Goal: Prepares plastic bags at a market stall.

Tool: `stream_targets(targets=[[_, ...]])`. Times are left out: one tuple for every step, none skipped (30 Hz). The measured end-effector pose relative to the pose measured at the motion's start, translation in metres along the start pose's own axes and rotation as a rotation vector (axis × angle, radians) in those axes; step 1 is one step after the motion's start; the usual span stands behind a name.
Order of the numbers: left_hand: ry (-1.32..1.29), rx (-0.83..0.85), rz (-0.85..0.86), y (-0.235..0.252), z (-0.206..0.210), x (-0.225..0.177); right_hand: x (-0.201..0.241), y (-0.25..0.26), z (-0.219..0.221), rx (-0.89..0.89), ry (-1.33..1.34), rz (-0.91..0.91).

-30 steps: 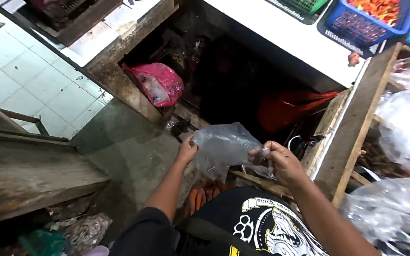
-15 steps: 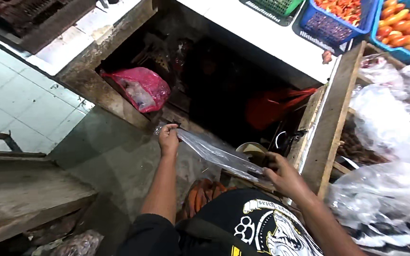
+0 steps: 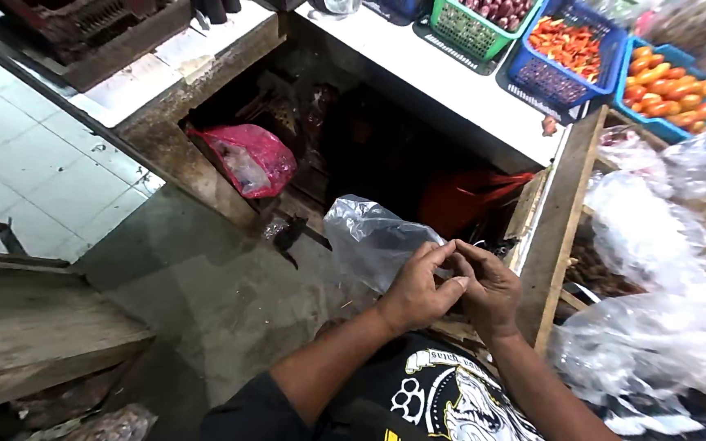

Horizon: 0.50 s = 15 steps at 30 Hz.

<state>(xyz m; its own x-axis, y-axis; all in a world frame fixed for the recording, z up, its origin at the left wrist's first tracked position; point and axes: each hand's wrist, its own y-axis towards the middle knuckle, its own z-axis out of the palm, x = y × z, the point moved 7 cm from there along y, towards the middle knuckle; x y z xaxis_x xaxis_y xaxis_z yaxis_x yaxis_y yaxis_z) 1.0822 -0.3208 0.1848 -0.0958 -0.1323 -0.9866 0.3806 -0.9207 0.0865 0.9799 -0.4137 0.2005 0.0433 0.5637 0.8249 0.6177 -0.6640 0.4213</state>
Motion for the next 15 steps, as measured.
stream_targets(targets=[[0.007,0.017,0.017,-0.001,-0.001,-0.002,0.003,0.001,-0.001,-0.019,0.008,-0.009],[0.018,0.026,0.028,-0.003,-0.003,-0.003,0.004,0.002,-0.001,-0.025,0.005,-0.010],[0.010,0.026,0.034,-0.005,-0.005,-0.004,0.005,0.003,0.000,-0.009,0.008,-0.006],[-0.019,0.014,0.033,-0.006,-0.007,-0.004,0.005,0.002,0.002,0.036,0.032,0.003],[-0.043,-0.006,0.025,-0.006,-0.010,-0.004,0.004,0.000,0.006,0.103,0.073,0.011],[-0.049,-0.025,0.016,-0.007,-0.011,-0.004,0.003,-0.003,0.009,0.155,0.102,0.016],[-0.042,-0.040,0.018,-0.005,-0.013,-0.004,0.002,-0.006,0.013,0.180,0.110,0.027],[-0.018,-0.041,0.022,-0.004,-0.012,-0.005,0.001,-0.008,0.014,0.169,0.098,0.038],[0.012,-0.031,0.024,-0.002,-0.010,-0.006,0.000,-0.008,0.013,0.123,0.081,0.051],[0.048,-0.009,0.026,-0.001,-0.006,-0.007,0.000,-0.008,0.010,0.059,0.073,0.062],[0.075,0.010,0.038,0.001,-0.003,-0.007,0.000,-0.007,0.007,0.004,0.082,0.073],[0.094,0.025,0.053,0.002,0.001,-0.007,0.000,-0.005,0.004,-0.035,0.089,0.078],[0.105,0.037,0.072,0.003,0.004,-0.007,-0.001,-0.004,0.001,-0.058,0.093,0.075],[0.108,0.045,0.081,0.003,0.005,-0.007,-0.001,-0.005,0.000,-0.070,0.089,0.067],[0.105,0.047,0.080,0.004,0.006,-0.007,-0.001,-0.006,-0.001,-0.074,0.070,0.058]])
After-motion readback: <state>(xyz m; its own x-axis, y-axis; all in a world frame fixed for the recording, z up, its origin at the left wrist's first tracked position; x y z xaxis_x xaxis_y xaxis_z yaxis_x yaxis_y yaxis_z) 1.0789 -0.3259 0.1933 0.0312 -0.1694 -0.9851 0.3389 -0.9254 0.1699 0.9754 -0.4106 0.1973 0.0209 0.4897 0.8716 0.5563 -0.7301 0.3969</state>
